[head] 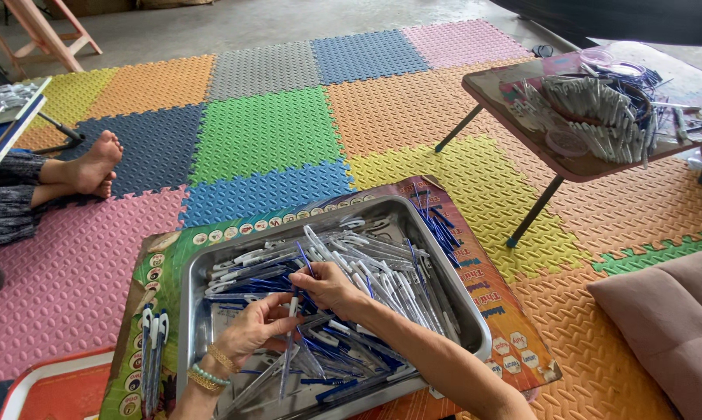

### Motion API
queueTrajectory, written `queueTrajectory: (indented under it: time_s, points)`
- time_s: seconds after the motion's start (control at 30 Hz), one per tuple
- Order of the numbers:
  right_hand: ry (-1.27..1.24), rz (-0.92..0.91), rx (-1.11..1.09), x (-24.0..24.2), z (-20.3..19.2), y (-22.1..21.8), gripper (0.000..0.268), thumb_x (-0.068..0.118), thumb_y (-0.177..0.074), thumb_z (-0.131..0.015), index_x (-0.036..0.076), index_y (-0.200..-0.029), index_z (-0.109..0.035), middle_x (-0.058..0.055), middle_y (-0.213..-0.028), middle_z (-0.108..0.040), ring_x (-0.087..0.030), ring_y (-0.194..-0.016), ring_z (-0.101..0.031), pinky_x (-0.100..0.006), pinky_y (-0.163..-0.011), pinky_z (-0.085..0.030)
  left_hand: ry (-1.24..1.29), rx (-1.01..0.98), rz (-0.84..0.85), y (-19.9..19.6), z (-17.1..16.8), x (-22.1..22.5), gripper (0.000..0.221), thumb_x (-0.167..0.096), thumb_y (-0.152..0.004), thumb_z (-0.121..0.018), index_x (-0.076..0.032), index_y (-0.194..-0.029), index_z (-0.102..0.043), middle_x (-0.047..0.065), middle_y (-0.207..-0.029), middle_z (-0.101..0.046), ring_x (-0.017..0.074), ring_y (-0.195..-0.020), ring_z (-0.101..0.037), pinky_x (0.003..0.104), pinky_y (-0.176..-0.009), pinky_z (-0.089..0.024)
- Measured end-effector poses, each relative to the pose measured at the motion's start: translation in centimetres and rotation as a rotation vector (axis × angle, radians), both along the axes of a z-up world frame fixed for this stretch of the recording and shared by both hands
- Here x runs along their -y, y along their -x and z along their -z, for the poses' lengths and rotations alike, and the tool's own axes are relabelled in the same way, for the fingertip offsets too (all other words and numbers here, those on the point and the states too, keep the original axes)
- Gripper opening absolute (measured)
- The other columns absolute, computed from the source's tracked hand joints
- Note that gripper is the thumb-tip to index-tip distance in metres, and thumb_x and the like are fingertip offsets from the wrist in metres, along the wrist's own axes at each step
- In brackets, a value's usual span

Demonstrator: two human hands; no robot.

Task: The person assembles pens by inserting the ink cartridge and spring into the plastic pen body and attaching the cap, handling multiple pens one at a time from a metal tray.

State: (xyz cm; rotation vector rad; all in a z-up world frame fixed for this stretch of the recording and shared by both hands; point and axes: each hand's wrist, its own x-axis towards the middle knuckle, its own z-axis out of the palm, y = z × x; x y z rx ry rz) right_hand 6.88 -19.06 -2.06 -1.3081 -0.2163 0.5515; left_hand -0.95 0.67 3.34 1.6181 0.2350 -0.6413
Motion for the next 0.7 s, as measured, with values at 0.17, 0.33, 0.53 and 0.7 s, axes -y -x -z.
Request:
queueTrajectory:
  time_s: [0.17,0.33,0.53,0.7]
  points:
    - [0.035,0.022,0.034,-0.4,0.2,0.2,0.033,0.039,-0.105,-0.076,0.014,-0.094,-0.058,0.006,-0.057,-0.041,-0.005,-0.043,-0.031,-0.025,-0.039,-0.023,-0.029,0.039,-0.021,0.4,-0.2,0.2,0.061,-0.016,-0.092,-0.085,-0.011,-0.150,-0.067,0.012,-0.100,-0.082,0.0245,-0.087,-0.084,0.040,-0.075,-0.068]
    - [0.037,0.005,0.035,0.0,-1.0,0.6,0.023,0.031,-0.111,-0.069,0.010,-0.103,-0.063,0.006,-0.058,-0.043,-0.004,-0.043,-0.031,-0.024,-0.039,-0.025,-0.028,0.010,0.037,0.0,0.1,-0.4,0.079,-0.024,-0.092,-0.079,-0.013,-0.166,-0.053,0.011,-0.130,-0.084,0.0226,-0.101,-0.084,0.040,-0.082,-0.069]
    - [0.047,0.030,0.038,-0.4,-0.3,0.5,0.028,0.034,-0.109,-0.072,0.013,-0.097,-0.058,0.006,-0.056,-0.039,-0.006,-0.042,-0.030,-0.026,-0.039,-0.022,0.003,-0.024,-0.004,-0.4,0.7,-0.3,0.054,-0.012,-0.094,-0.084,-0.013,-0.146,-0.070,0.014,-0.103,-0.083,0.0267,-0.091,-0.083,0.046,-0.079,-0.069]
    - [-0.012,-0.021,0.033,-0.3,0.3,0.4,0.025,0.033,-0.112,-0.066,0.009,-0.105,-0.062,-0.005,-0.075,-0.063,-0.005,-0.043,-0.035,-0.024,-0.038,-0.024,0.069,-0.101,-0.023,-0.6,0.9,-0.7,0.079,-0.013,-0.095,-0.076,-0.016,-0.169,-0.049,0.020,-0.130,-0.084,0.0353,-0.099,-0.083,0.050,-0.088,-0.067]
